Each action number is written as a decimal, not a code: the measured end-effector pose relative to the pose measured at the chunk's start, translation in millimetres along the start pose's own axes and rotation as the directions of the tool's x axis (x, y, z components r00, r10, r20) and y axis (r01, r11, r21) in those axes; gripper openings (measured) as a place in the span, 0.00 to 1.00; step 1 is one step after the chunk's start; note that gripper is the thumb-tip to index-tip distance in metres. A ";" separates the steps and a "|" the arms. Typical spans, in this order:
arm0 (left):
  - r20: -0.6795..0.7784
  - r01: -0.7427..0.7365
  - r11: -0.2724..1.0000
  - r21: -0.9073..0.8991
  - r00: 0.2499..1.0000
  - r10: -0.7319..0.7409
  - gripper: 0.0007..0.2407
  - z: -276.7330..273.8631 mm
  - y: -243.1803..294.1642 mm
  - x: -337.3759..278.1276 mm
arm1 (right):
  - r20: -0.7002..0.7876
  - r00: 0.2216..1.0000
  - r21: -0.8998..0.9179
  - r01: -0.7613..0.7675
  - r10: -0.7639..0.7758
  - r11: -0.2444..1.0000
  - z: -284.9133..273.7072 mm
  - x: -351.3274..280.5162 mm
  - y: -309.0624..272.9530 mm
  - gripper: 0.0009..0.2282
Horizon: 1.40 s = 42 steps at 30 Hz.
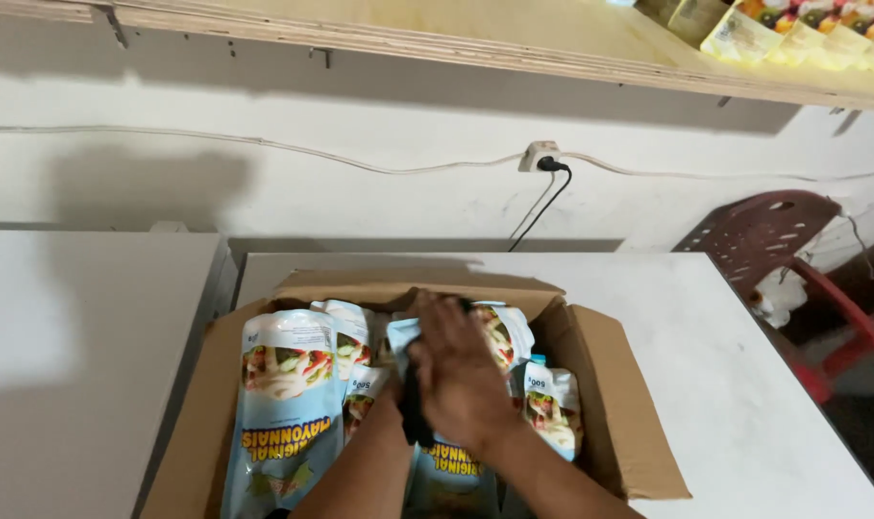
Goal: Cleaning mayonnaise pouches with a cloth and placing them onto a grocery store shelf.
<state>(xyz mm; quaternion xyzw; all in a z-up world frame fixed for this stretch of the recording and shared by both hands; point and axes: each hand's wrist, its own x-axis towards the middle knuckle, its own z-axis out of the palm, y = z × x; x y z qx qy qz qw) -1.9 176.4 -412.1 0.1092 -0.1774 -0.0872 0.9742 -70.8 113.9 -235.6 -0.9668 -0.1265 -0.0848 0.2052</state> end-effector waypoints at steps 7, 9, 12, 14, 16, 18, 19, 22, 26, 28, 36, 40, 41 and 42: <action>0.237 0.533 0.774 -0.342 0.846 -0.478 0.29 -3.7 4.8 40.5 | -0.113 0.991 -0.023 -0.078 0.075 0.997 -5.1 -1.1 47.0 0.25; 0.176 0.517 0.787 -0.337 0.855 -0.487 0.30 9.0 21.2 35.1 | -0.188 0.974 -0.037 -0.137 0.128 0.990 13.7 -9.9 40.0 0.26; 0.071 0.541 0.777 -0.323 0.832 -0.550 0.32 46.0 30.5 35.7 | -0.202 0.975 -0.032 -0.097 0.089 0.995 32.4 -53.0 0.4 0.31; 0.033 0.565 0.771 -0.293 0.812 -0.582 0.34 70.8 37.1 52.4 | -0.151 0.988 -0.014 0.031 -0.032 0.999 38.1 -43.4 -3.5 0.35; -0.137 0.587 0.749 -0.305 0.752 -0.645 0.36 84.5 38.2 25.6 | -0.196 0.970 -0.186 -0.178 0.141 0.966 45.9 -34.0 14.4 0.36; -0.059 0.569 0.755 -0.327 0.785 -0.617 0.38 -3.4 0.3 18.6 | -0.140 0.926 -0.148 -0.369 0.350 0.918 24.5 -20.9 28.1 0.36; 0.054 0.544 0.773 -0.326 0.827 -0.559 0.39 -44.0 -15.1 38.8 | -0.117 0.851 -0.126 -0.523 0.511 0.843 6.8 2.6 38.3 0.36; 0.081 0.567 0.761 -0.316 0.815 -0.574 0.40 -30.3 -15.8 51.7 | 0.172 0.879 -0.285 -0.388 0.445 0.876 1.4 -24.9 19.3 0.37; 0.107 0.576 0.748 -0.329 0.810 -0.576 0.42 -4.3 -20.0 53.3 | -0.054 0.966 0.047 -0.250 0.253 0.967 26.5 -62.3 7.3 0.41; 0.110 0.599 0.739 -0.308 0.794 -0.598 0.43 5.2 -6.5 52.9 | -0.016 0.987 0.015 -0.157 0.158 0.987 23.8 -60.6 4.1 0.42; -0.143 0.577 0.813 -0.075 0.801 -0.582 0.40 76.8 19.3 38.0 | -0.001 0.965 0.029 -0.262 0.262 0.965 -49.1 -20.9 6.3 0.21; -0.146 0.703 0.688 -0.179 0.672 -0.726 0.48 119.0 39.1 35.3 | -0.066 0.979 0.143 -0.181 0.192 0.973 -100.6 -7.4 24.6 0.13; -0.149 0.700 0.691 -0.183 0.675 -0.723 0.48 84.2 24.3 36.2 | -0.060 0.980 0.142 -0.179 0.189 0.973 -115.8 -5.3 24.8 0.13; 0.221 0.728 0.600 -0.331 0.678 -0.701 0.47 49.3 9.5 37.0 | 0.001 0.953 0.140 -0.301 0.304 0.943 -130.8 -2.9 25.0 0.12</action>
